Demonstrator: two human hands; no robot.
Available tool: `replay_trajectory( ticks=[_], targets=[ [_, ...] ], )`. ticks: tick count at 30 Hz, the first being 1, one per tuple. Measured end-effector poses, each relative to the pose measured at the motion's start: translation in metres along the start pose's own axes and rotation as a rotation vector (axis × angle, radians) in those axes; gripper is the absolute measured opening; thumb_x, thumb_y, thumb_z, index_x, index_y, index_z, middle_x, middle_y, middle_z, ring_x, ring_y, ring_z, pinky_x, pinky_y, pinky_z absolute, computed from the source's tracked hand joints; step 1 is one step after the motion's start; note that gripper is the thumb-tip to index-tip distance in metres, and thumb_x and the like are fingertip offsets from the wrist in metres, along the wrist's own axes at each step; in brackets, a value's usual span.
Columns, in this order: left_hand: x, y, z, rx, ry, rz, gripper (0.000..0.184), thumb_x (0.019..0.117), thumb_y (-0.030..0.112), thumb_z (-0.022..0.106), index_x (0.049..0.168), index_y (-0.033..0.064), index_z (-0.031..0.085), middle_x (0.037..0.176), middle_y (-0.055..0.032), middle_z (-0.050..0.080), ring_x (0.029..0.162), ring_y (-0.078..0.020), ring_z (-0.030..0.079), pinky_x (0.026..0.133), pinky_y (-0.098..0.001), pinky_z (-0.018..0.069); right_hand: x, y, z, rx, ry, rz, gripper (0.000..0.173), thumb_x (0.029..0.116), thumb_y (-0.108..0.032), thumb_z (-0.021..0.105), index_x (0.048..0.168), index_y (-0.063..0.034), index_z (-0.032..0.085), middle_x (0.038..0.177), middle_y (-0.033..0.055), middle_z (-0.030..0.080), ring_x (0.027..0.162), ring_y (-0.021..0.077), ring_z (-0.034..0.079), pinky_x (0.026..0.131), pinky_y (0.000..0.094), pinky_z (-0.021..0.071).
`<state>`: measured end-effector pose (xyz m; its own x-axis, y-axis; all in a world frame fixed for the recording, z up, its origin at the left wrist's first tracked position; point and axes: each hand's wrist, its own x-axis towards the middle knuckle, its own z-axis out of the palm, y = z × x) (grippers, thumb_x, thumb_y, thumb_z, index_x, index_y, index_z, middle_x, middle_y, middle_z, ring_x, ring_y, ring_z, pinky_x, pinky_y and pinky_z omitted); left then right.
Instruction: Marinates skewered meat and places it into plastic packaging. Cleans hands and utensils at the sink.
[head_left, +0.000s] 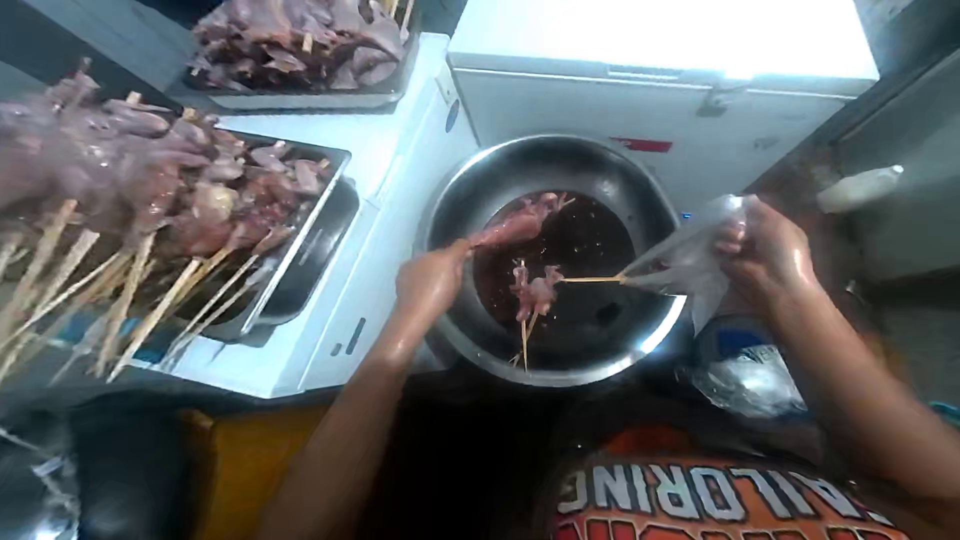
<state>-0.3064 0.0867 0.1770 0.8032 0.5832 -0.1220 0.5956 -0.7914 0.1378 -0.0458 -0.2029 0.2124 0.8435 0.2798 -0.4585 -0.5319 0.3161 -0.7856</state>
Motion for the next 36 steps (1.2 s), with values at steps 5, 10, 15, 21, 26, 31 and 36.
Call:
replay_trajectory(
  ticks=[5, 10, 15, 21, 26, 31, 36],
  targets=[
    [-0.017, 0.019, -0.005, -0.109, 0.086, 0.059, 0.03, 0.1102, 0.024, 0.049, 0.123, 0.0044, 0.068, 0.096, -0.0274, 0.072, 0.088, -0.0516, 0.07, 0.072, -0.0703, 0.0513, 0.013, 0.002, 0.018, -0.133, -0.003, -0.036, 0.029, 0.1115, -0.031, 0.038, 0.088, -0.0168, 0.048, 0.055, -0.01, 0.042, 0.041, -0.0026, 0.039, 0.041, 0.0125, 0.0367],
    [-0.029, 0.03, -0.01, -0.133, 0.226, 0.216, 0.023, 0.107, 0.02, 0.056, 0.111, 0.0024, 0.071, 0.085, -0.0233, 0.071, 0.077, -0.0463, 0.071, 0.063, -0.0651, 0.0533, 0.015, 0.001, 0.031, -0.068, -0.09, 0.041, 0.025, 0.1106, -0.032, 0.04, 0.101, -0.0155, 0.057, 0.059, -0.0106, 0.045, 0.043, -0.0035, 0.04, 0.042, 0.0112, 0.0367],
    [-0.028, 0.046, -0.028, -0.067, 0.239, 0.344, 0.018, 0.1026, 0.01, 0.058, 0.113, 0.009, 0.074, 0.089, -0.018, 0.074, 0.077, -0.041, 0.073, 0.061, -0.0619, 0.055, 0.013, 0.005, 0.037, -0.3, -0.237, 0.005, 0.023, 0.1064, -0.022, 0.05, 0.13, -0.0223, 0.053, 0.073, -0.0067, 0.052, 0.051, 0.0017, 0.044, 0.046, 0.0177, 0.0404],
    [0.001, 0.084, -0.037, 0.072, 0.225, 0.526, 0.022, 0.1006, 0.006, 0.058, 0.114, 0.0134, 0.074, 0.083, -0.0178, 0.071, 0.074, -0.0408, 0.071, 0.057, -0.0561, 0.0532, 0.002, 0.008, 0.047, -0.647, -0.412, -0.035, 0.05, 0.1076, -0.017, 0.047, 0.157, -0.0245, 0.039, 0.091, 0.0007, 0.058, 0.062, 0.0076, 0.052, 0.055, 0.0257, 0.048],
    [0.021, 0.126, -0.028, 0.148, -0.08, 0.545, 0.024, 0.1026, 0.01, 0.057, 0.122, 0.0153, 0.07, 0.094, -0.0166, 0.072, 0.087, -0.0396, 0.071, 0.07, -0.057, 0.0547, -0.004, 0.012, 0.049, -0.701, -0.545, -0.045, 0.043, 0.1083, -0.017, 0.046, 0.151, -0.0223, 0.049, 0.109, 0.0036, 0.066, 0.076, 0.01, 0.061, 0.067, 0.0304, 0.0548],
    [0.022, 0.157, 0.0, 0.166, -0.338, 0.483, 0.017, 0.094, 0.007, 0.067, 0.11, 0.0083, 0.072, 0.094, -0.0169, 0.072, 0.089, -0.039, 0.07, 0.074, -0.0586, 0.055, -0.011, 0.008, 0.053, -0.721, -0.559, -0.093, 0.041, 0.1085, -0.018, 0.047, 0.149, -0.0219, 0.053, 0.086, -0.0014, 0.06, 0.06, 0.0061, 0.051, 0.055, 0.0239, 0.0465],
    [0.03, 0.143, 0.038, 0.207, -0.334, 0.576, 0.021, 0.0973, 0.007, 0.063, 0.116, 0.0085, 0.073, 0.106, -0.0168, 0.072, 0.1, -0.038, 0.069, 0.081, -0.0562, 0.0552, -0.008, 0.004, 0.048, -0.779, -0.577, -0.165, 0.039, 0.1083, -0.014, 0.047, 0.146, -0.0173, 0.056, 0.084, -0.0007, 0.062, 0.056, 0.0053, 0.053, 0.051, 0.0226, 0.0485]
  ],
)
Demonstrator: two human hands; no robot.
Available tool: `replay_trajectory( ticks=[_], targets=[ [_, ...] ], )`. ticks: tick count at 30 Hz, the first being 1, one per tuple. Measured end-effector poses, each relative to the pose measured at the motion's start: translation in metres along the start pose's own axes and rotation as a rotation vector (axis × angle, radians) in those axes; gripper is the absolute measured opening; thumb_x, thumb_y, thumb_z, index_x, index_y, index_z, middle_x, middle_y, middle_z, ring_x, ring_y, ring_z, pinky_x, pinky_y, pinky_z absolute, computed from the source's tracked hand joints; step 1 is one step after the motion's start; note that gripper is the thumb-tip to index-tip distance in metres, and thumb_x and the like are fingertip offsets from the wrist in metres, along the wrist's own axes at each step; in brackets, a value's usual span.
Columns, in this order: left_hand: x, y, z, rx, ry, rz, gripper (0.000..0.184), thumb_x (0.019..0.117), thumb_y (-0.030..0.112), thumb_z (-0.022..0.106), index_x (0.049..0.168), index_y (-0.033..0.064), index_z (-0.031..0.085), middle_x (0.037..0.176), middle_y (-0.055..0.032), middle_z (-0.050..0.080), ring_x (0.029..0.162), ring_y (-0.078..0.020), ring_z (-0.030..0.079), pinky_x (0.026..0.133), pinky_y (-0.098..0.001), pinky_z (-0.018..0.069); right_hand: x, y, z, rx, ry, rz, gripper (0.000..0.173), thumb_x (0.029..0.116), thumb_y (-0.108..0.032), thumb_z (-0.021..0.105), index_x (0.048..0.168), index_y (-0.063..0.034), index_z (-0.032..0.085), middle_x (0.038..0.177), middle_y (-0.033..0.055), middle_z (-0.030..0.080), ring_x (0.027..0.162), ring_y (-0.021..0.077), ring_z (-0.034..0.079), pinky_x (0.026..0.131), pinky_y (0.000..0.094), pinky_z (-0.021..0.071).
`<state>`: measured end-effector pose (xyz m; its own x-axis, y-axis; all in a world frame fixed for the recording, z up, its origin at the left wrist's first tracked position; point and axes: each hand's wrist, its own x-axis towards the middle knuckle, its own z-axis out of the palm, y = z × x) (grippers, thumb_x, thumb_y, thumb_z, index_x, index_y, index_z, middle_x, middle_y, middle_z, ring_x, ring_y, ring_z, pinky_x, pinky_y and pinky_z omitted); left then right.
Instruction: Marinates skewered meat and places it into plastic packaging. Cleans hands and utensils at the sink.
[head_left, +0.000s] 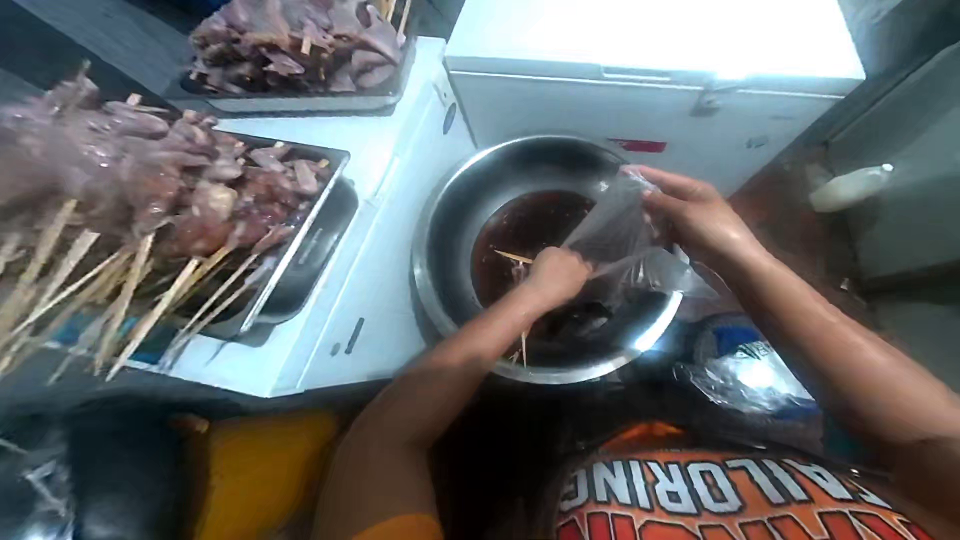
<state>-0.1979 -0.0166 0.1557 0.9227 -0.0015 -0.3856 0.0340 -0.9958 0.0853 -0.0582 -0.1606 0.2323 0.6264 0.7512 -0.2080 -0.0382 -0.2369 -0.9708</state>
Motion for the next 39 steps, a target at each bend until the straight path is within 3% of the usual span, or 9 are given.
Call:
replay_trajectory(
  ticks=[8, 18, 20, 24, 26, 29, 31, 35, 39],
  targets=[
    [-0.02, -0.003, 0.01, -0.069, 0.171, -0.015, 0.024, 0.0986, 0.002, 0.059, 0.12, -0.0004, 0.07, 0.122, -0.0222, 0.066, 0.117, -0.0394, 0.062, 0.101, -0.0559, 0.0475, 0.007, 0.006, 0.009, 0.105, 0.082, 0.041, 0.036, 0.1096, -0.017, 0.045, 0.143, -0.0163, 0.057, 0.08, -0.0032, 0.059, 0.056, 0.0047, 0.051, 0.051, 0.0215, 0.0474],
    [-0.089, -0.038, 0.052, -0.176, 1.337, -0.271, 0.023, 0.1031, 0.019, 0.057, 0.104, 0.0027, 0.074, 0.097, -0.0175, 0.07, 0.095, -0.0312, 0.066, 0.091, -0.0427, 0.0521, 0.01, -0.014, -0.004, 0.115, 0.237, -0.029, 0.034, 0.1073, -0.015, 0.046, 0.14, -0.0161, 0.055, 0.074, -0.0106, 0.055, 0.052, 0.0002, 0.047, 0.049, 0.0182, 0.0457],
    [-0.083, -0.044, 0.091, -0.327, 1.244, -0.455, 0.024, 0.1024, 0.016, 0.056, 0.104, -0.0013, 0.073, 0.101, -0.0213, 0.07, 0.097, -0.0337, 0.068, 0.089, -0.0443, 0.0551, 0.011, -0.011, -0.005, 0.127, 0.258, -0.016, 0.034, 0.1076, -0.014, 0.044, 0.14, -0.015, 0.053, 0.075, -0.0096, 0.056, 0.052, 0.0003, 0.048, 0.051, 0.0183, 0.0475],
    [-0.051, -0.053, 0.145, -0.896, 0.213, -0.884, 0.057, 0.1069, 0.046, 0.05, 0.135, -0.0031, 0.058, 0.136, -0.0285, 0.059, 0.127, -0.0432, 0.059, 0.107, -0.0613, 0.0462, 0.006, -0.007, -0.013, 0.289, 0.339, 0.02, 0.028, 0.1053, -0.011, 0.043, 0.128, -0.0152, 0.058, 0.069, -0.0102, 0.051, 0.048, -0.0007, 0.043, 0.047, 0.0151, 0.0417],
    [-0.027, -0.049, 0.173, -1.016, -0.05, -0.866, 0.067, 0.1036, 0.056, 0.051, 0.139, -0.0007, 0.058, 0.134, -0.0296, 0.061, 0.127, -0.0449, 0.059, 0.107, -0.0647, 0.0448, 0.001, -0.004, -0.023, 0.352, 0.355, 0.028, 0.016, 0.1062, -0.016, 0.045, 0.114, -0.0193, 0.058, 0.065, -0.0122, 0.05, 0.046, -0.0025, 0.043, 0.045, 0.0131, 0.0409],
    [0.0, -0.045, 0.205, -1.267, -0.124, -0.839, 0.066, 0.1033, 0.042, 0.061, 0.156, 0.0071, 0.041, 0.142, -0.027, 0.057, 0.126, -0.039, 0.06, 0.107, -0.0571, 0.0468, -0.005, 0.001, -0.033, 0.412, 0.383, 0.035, 0.014, 0.106, -0.02, 0.05, 0.111, -0.0187, 0.063, 0.063, -0.0109, 0.051, 0.044, -0.0023, 0.041, 0.043, 0.0126, 0.0391],
    [0.006, -0.045, 0.223, -1.51, -0.133, -0.931, 0.06, 0.1053, 0.033, 0.059, 0.157, 0.013, 0.037, 0.127, -0.0205, 0.063, 0.096, -0.0269, 0.068, 0.084, -0.043, 0.0568, -0.01, 0.005, -0.038, 0.408, 0.398, 0.039, 0.017, 0.1051, -0.016, 0.049, 0.114, -0.0176, 0.063, 0.064, -0.0107, 0.05, 0.046, -0.002, 0.041, 0.045, 0.013, 0.039],
    [0.006, -0.048, 0.229, -1.774, -0.116, -1.032, 0.027, 0.1064, 0.025, 0.054, 0.126, 0.0068, 0.059, 0.077, -0.0012, 0.054, 0.052, -0.0079, 0.045, 0.048, -0.0224, 0.0413, -0.02, 0.011, -0.045, 0.365, 0.461, 0.011, 0.021, 0.1044, -0.014, 0.05, 0.117, -0.0173, 0.066, 0.065, -0.0106, 0.051, 0.047, -0.0007, 0.042, 0.045, 0.0152, 0.04],
    [-0.009, -0.049, 0.193, -1.575, -0.032, -0.958, 0.038, 0.1077, 0.019, 0.051, 0.145, 0.0121, 0.05, 0.106, -0.0081, 0.06, 0.077, -0.0133, 0.052, 0.068, -0.0317, 0.0476, -0.024, 0.018, -0.055, 0.349, 0.483, 0.002, 0.022, 0.1043, -0.015, 0.049, 0.118, -0.0163, 0.066, 0.067, -0.0098, 0.052, 0.048, -0.0002, 0.042, 0.044, 0.0154, 0.0391]
  ],
)
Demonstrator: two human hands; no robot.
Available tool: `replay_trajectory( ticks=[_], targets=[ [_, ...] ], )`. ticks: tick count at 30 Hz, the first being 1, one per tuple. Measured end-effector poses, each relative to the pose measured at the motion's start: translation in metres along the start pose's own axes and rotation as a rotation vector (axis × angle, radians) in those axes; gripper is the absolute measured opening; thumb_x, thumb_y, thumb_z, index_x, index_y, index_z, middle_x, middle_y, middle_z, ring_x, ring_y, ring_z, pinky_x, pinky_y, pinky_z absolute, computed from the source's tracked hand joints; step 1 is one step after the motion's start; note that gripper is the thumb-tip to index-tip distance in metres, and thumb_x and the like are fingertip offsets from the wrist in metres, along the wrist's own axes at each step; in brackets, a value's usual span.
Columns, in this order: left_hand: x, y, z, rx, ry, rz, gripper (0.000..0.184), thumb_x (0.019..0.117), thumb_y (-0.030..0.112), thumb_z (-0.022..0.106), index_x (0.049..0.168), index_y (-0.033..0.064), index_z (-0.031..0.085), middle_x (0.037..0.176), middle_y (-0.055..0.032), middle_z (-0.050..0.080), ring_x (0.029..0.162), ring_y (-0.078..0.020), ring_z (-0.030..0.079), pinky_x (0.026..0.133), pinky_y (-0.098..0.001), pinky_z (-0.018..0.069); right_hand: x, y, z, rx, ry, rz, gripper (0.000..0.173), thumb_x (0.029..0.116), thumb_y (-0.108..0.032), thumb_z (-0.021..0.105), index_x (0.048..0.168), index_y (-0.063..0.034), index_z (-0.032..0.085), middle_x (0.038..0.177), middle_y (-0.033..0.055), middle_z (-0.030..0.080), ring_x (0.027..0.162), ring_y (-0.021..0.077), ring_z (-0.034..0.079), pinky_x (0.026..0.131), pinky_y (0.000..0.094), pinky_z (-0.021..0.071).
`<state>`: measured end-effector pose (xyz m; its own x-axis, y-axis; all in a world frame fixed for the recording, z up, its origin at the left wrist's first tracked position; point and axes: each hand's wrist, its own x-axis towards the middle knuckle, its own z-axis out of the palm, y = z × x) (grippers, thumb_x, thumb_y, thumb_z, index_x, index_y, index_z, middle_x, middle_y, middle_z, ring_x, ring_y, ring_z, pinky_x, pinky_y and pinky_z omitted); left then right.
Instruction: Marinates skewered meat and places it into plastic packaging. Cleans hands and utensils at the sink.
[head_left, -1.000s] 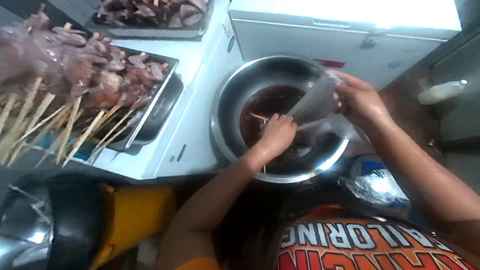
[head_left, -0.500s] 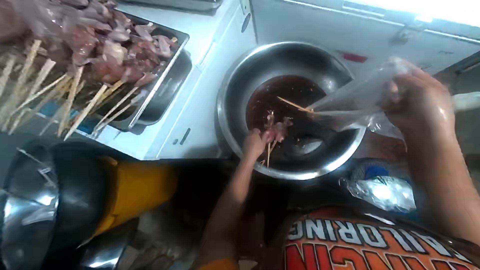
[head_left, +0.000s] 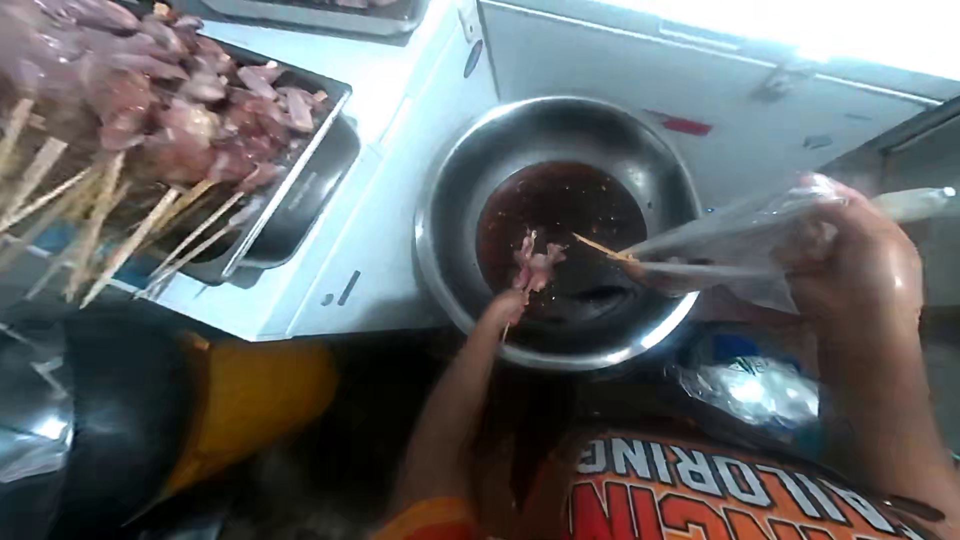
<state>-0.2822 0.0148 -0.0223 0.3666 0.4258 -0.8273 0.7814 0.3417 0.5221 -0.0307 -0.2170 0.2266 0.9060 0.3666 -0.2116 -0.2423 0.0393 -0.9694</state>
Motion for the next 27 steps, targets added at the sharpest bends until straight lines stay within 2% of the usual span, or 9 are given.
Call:
replay_trajectory(
  ticks=[1, 4, 6, 10, 13, 17, 23, 25, 27],
  targets=[
    [-0.011, 0.009, -0.004, 0.048, 0.017, 0.018, 0.038, 0.1092, 0.024, 0.048, 0.144, 0.01, 0.05, 0.11, -0.0096, 0.057, 0.081, -0.015, 0.051, 0.07, -0.0338, 0.0468, 0.001, 0.001, -0.001, -0.001, 0.007, 0.003, 0.022, 0.1049, -0.015, 0.049, 0.119, -0.0163, 0.066, 0.067, -0.0098, 0.051, 0.048, -0.0001, 0.041, 0.044, 0.0156, 0.0376],
    [-0.037, 0.029, -0.024, 0.138, -0.038, 0.165, 0.049, 0.1119, 0.033, 0.042, 0.152, 0.0042, 0.044, 0.147, -0.0236, 0.051, 0.128, -0.0321, 0.054, 0.107, -0.0512, 0.0443, 0.001, 0.002, -0.003, -0.016, 0.012, -0.001, 0.023, 0.1047, -0.015, 0.049, 0.121, -0.0186, 0.064, 0.066, -0.0106, 0.053, 0.046, -0.0013, 0.042, 0.042, 0.015, 0.0389],
    [-0.034, 0.03, -0.041, 0.405, -0.005, 0.229, 0.047, 0.1129, 0.027, 0.04, 0.152, 0.002, 0.043, 0.148, -0.0274, 0.05, 0.135, -0.0387, 0.052, 0.112, -0.0566, 0.0402, 0.002, 0.002, -0.003, -0.057, 0.002, -0.004, 0.025, 0.1051, -0.015, 0.048, 0.125, -0.0185, 0.063, 0.068, -0.01, 0.052, 0.046, -0.0004, 0.041, 0.042, 0.0159, 0.0391],
    [-0.064, 0.056, -0.062, 0.993, 0.163, 0.089, 0.038, 0.1059, 0.02, 0.052, 0.142, 0.0081, 0.055, 0.126, -0.0268, 0.065, 0.118, -0.0469, 0.063, 0.095, -0.0679, 0.0489, 0.001, 0.001, -0.002, -0.192, -0.021, 0.008, 0.023, 0.1075, -0.024, 0.051, 0.126, -0.0178, 0.063, 0.074, -0.0091, 0.058, 0.051, 0.0001, 0.049, 0.047, 0.0172, 0.045],
    [-0.1, 0.08, -0.064, 1.124, 0.231, 0.029, 0.032, 0.1023, 0.015, 0.056, 0.132, 0.0073, 0.062, 0.12, -0.0259, 0.068, 0.112, -0.0479, 0.065, 0.087, -0.068, 0.052, 0.001, 0.004, 0.001, -0.193, -0.04, 0.027, 0.016, 0.1063, -0.028, 0.055, 0.109, -0.0176, 0.067, 0.067, -0.0105, 0.055, 0.049, -0.0005, 0.047, 0.046, 0.0165, 0.0438],
    [-0.116, 0.083, -0.068, 1.194, 0.27, -0.004, 0.036, 0.1056, 0.015, 0.05, 0.14, 0.0128, 0.057, 0.121, -0.0254, 0.068, 0.113, -0.0477, 0.065, 0.086, -0.0662, 0.0527, 0.003, 0.011, -0.002, -0.159, -0.066, 0.057, 0.014, 0.1039, -0.026, 0.059, 0.095, -0.0172, 0.066, 0.059, -0.011, 0.049, 0.044, -0.0002, 0.041, 0.043, 0.0161, 0.0402],
    [-0.124, 0.059, -0.073, 1.281, 0.332, 0.017, 0.043, 0.1032, 0.011, 0.053, 0.146, 0.0166, 0.053, 0.116, -0.0235, 0.07, 0.107, -0.0461, 0.068, 0.084, -0.0631, 0.0543, 0.008, 0.007, -0.006, -0.494, -0.199, 0.064, 0.022, 0.1066, -0.032, 0.054, 0.109, -0.0144, 0.066, 0.066, -0.0069, 0.052, 0.048, 0.002, 0.044, 0.046, 0.0197, 0.0425],
    [-0.126, 0.045, -0.079, 1.286, 0.401, 0.124, 0.048, 0.101, 0.009, 0.057, 0.147, 0.0189, 0.052, 0.109, -0.0234, 0.071, 0.099, -0.0465, 0.07, 0.079, -0.0623, 0.0557, 0.012, 0.005, -0.007, -0.726, -0.321, 0.045, 0.026, 0.109, -0.031, 0.049, 0.115, -0.0096, 0.063, 0.07, -0.0011, 0.053, 0.05, 0.0056, 0.047, 0.048, 0.024, 0.0456],
    [-0.133, 0.036, -0.084, 1.255, 0.457, 0.247, 0.043, 0.0993, 0.008, 0.062, 0.142, 0.0154, 0.057, 0.105, -0.0255, 0.071, 0.094, -0.0493, 0.07, 0.074, -0.065, 0.0553, 0.018, 0.0, -0.003, -0.924, -0.406, 0.058, 0.03, 0.1099, -0.026, 0.048, 0.119, -0.0012, 0.062, 0.08, 0.0093, 0.058, 0.06, 0.0149, 0.052, 0.057, 0.0357, 0.0494]
  ],
)
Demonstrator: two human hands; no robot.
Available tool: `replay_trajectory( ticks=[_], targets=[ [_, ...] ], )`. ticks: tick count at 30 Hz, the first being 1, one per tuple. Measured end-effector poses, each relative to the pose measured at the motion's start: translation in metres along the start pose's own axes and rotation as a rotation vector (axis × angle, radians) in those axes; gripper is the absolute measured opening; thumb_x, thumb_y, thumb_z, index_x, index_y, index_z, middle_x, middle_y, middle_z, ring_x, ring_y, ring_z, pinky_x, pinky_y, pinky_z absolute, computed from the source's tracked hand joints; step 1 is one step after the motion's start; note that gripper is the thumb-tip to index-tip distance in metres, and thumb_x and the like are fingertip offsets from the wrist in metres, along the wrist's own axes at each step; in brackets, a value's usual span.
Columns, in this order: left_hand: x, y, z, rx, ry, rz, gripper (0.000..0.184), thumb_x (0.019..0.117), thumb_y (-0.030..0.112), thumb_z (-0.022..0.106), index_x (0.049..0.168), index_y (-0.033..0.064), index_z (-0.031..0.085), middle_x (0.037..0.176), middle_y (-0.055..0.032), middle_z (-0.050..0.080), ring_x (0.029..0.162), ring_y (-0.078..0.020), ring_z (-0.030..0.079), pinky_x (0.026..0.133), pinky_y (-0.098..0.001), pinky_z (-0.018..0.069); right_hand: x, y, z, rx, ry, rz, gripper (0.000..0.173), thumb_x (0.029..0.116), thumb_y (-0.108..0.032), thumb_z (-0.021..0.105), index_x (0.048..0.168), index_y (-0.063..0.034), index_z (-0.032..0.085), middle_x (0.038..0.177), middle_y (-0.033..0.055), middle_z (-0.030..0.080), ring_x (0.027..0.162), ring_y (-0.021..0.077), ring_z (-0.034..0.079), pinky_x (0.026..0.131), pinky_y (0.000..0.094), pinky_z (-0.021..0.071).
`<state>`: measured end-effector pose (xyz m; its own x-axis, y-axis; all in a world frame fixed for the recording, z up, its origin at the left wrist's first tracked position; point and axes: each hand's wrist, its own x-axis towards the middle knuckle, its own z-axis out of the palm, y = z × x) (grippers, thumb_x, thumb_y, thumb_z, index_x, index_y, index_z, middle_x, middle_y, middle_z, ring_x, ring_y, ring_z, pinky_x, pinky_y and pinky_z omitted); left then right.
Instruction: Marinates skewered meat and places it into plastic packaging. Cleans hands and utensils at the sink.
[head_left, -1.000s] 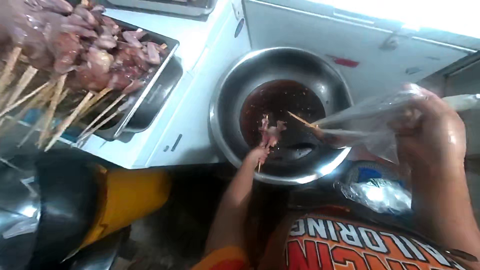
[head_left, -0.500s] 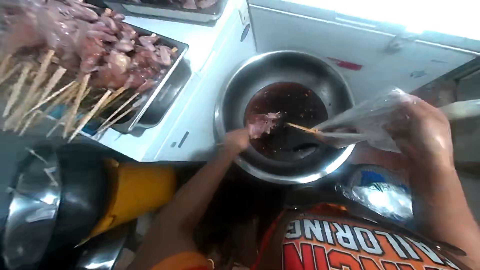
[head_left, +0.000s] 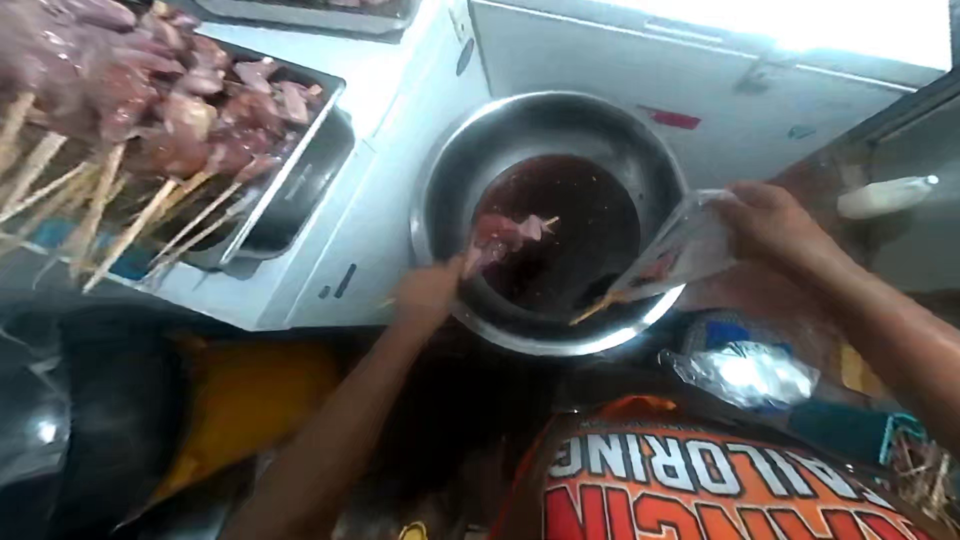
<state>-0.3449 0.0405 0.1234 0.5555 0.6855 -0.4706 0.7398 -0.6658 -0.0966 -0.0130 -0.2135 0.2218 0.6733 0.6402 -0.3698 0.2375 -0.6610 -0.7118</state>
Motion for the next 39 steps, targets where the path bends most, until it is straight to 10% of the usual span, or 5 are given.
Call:
replay_trajectory(
  ticks=[6, 10, 15, 22, 39],
  targets=[
    [-0.017, 0.002, -0.005, -0.053, 0.059, -0.022, 0.039, 0.1045, 0.01, 0.052, 0.142, 0.0165, 0.056, 0.106, -0.0235, 0.071, 0.096, -0.0467, 0.07, 0.076, -0.0613, 0.0556, 0.025, -0.012, -0.003, -0.066, -0.153, 0.137, 0.029, 0.1094, -0.027, 0.049, 0.112, -0.0039, 0.066, 0.067, 0.0017, 0.053, 0.049, 0.0081, 0.046, 0.047, 0.0254, 0.0434],
    [-0.03, -0.009, 0.031, -0.183, 0.475, 0.146, 0.018, 0.0998, 0.003, 0.058, 0.114, 0.0023, 0.069, 0.084, -0.0245, 0.07, 0.073, -0.0464, 0.071, 0.058, -0.0602, 0.0544, 0.035, -0.019, 0.002, 0.172, -0.131, 0.28, 0.024, 0.1072, -0.027, 0.051, 0.102, -0.0085, 0.065, 0.062, -0.0059, 0.05, 0.046, 0.0021, 0.041, 0.043, 0.0187, 0.0393],
    [-0.05, -0.006, 0.023, -0.267, 0.513, 0.147, 0.016, 0.1006, 0.005, 0.059, 0.112, 0.0008, 0.069, 0.084, -0.0238, 0.07, 0.072, -0.0453, 0.071, 0.057, -0.0604, 0.0542, 0.035, -0.033, 0.016, 0.499, -0.212, 0.339, 0.024, 0.1053, -0.03, 0.053, 0.088, -0.0155, 0.059, 0.057, -0.0086, 0.045, 0.044, 0.0005, 0.039, 0.042, 0.0155, 0.0384],
    [-0.068, -0.009, -0.015, -0.076, 0.815, 0.232, 0.01, 0.0928, 0.001, 0.065, 0.1, 0.0061, 0.069, 0.076, -0.0152, 0.066, 0.063, -0.0354, 0.069, 0.048, -0.0487, 0.0518, 0.041, -0.051, 0.032, 0.772, -0.178, 0.243, 0.024, 0.1058, -0.032, 0.053, 0.121, -0.0161, 0.063, 0.079, -0.0051, 0.062, 0.054, 0.0004, 0.052, 0.05, 0.0151, 0.0467],
    [-0.086, -0.038, -0.08, -0.123, 0.617, 0.329, 0.01, 0.0982, 0.005, 0.062, 0.104, 0.005, 0.07, 0.08, -0.0182, 0.07, 0.068, -0.0413, 0.071, 0.053, -0.059, 0.052, 0.05, -0.062, 0.071, 0.766, -0.238, 0.052, 0.023, 0.1094, -0.023, 0.041, 0.121, -0.012, 0.058, 0.078, -0.0035, 0.062, 0.056, 0.0029, 0.055, 0.053, 0.0197, 0.0503]
  ],
)
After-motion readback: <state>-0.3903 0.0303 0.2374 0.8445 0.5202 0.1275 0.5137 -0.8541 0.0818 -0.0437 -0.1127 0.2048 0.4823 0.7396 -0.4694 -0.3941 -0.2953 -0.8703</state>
